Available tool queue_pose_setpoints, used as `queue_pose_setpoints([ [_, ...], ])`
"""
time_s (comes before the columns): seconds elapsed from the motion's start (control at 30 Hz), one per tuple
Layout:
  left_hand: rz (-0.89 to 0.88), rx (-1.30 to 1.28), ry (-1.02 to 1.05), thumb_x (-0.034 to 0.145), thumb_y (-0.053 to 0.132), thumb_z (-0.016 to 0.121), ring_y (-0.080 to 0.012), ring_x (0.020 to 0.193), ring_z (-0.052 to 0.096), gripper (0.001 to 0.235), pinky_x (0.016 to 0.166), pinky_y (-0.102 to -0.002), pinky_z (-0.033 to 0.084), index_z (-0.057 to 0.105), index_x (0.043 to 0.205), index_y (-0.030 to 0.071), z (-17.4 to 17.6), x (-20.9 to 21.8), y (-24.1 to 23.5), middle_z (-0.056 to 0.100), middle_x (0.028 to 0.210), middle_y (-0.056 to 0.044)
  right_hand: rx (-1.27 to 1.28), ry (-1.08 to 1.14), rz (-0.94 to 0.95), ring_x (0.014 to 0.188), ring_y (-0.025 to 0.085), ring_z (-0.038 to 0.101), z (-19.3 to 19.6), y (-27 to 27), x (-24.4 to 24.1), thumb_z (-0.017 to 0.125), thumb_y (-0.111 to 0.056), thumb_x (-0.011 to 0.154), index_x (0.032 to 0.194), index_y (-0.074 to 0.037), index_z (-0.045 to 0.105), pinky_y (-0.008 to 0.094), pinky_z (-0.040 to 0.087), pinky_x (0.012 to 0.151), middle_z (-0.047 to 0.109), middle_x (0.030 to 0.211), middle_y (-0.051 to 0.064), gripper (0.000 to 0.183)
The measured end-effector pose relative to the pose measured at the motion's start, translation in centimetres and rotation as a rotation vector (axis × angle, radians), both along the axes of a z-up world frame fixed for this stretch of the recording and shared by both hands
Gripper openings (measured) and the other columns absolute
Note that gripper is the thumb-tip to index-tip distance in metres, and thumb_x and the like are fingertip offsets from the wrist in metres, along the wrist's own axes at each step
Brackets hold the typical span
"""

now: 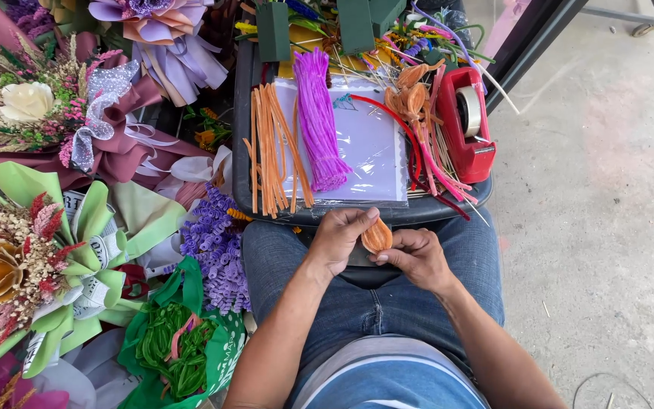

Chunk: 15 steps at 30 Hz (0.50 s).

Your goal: The person sits and uses their hands to twist and shape orange pipe cleaners into a flower-like form. They gather multiple pipe cleaners, align them, and twist them together to create the petals and stem of the craft.

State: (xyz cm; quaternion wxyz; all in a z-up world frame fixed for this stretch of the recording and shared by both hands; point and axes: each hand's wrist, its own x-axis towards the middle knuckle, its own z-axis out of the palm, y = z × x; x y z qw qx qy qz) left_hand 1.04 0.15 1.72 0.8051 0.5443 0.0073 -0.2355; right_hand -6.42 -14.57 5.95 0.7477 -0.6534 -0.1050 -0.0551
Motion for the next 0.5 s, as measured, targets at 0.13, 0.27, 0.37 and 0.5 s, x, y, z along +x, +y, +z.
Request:
queue_pose_setpoints([
  [0.13,0.012,-0.029,0.06,0.09,0.02,0.08,-0.0105,0.043,0.059,0.028,0.038,-0.02,0.044,0.072,0.067,0.006,0.9,0.0,-0.2,0.065,0.055,-0.007,0.131,0.028,0.024,0.053,0.006,0.059,-2.8,-0.2,0.1,0.081,0.001,0.083,0.081,0.008,0.074,0.017,0.048,0.047,0.075,0.063,0.015,0.009],
  [0.27,0.019,0.054,0.064,0.088,0.024,0.084,-0.0118,0.042,0.058,0.03,0.035,-0.021,0.044,0.072,0.067,0.006,1.7,0.1,0.1,0.064,0.055,-0.007,0.097,0.02,0.07,0.054,0.006,0.06,-2.0,0.0,0.1,0.085,0.002,0.077,0.082,0.007,0.074,0.019,0.049,0.046,0.073,0.063,0.011,0.013],
  [0.37,-0.021,0.024,0.101,0.088,0.025,0.084,-0.0174,0.042,0.059,0.032,0.036,-0.024,0.045,0.071,0.067,0.005,2.0,-0.4,0.0,0.063,0.054,-0.011,-0.024,-0.081,0.05,0.05,0.005,0.055,-0.9,-0.2,0.5,0.087,-0.002,0.076,0.073,0.003,0.076,0.019,0.044,0.043,0.069,0.054,0.007,0.013],
  [0.5,-0.044,0.05,0.061,0.087,0.024,0.085,-0.0169,0.044,0.063,0.033,0.038,-0.023,0.048,0.07,0.067,0.003,1.8,0.5,0.3,0.064,0.054,-0.012,-0.12,-0.114,0.015,0.052,0.003,0.054,-1.0,-0.4,1.2,0.087,-0.006,0.078,0.072,0.001,0.075,0.02,0.043,0.044,0.067,0.053,0.005,0.016],
])
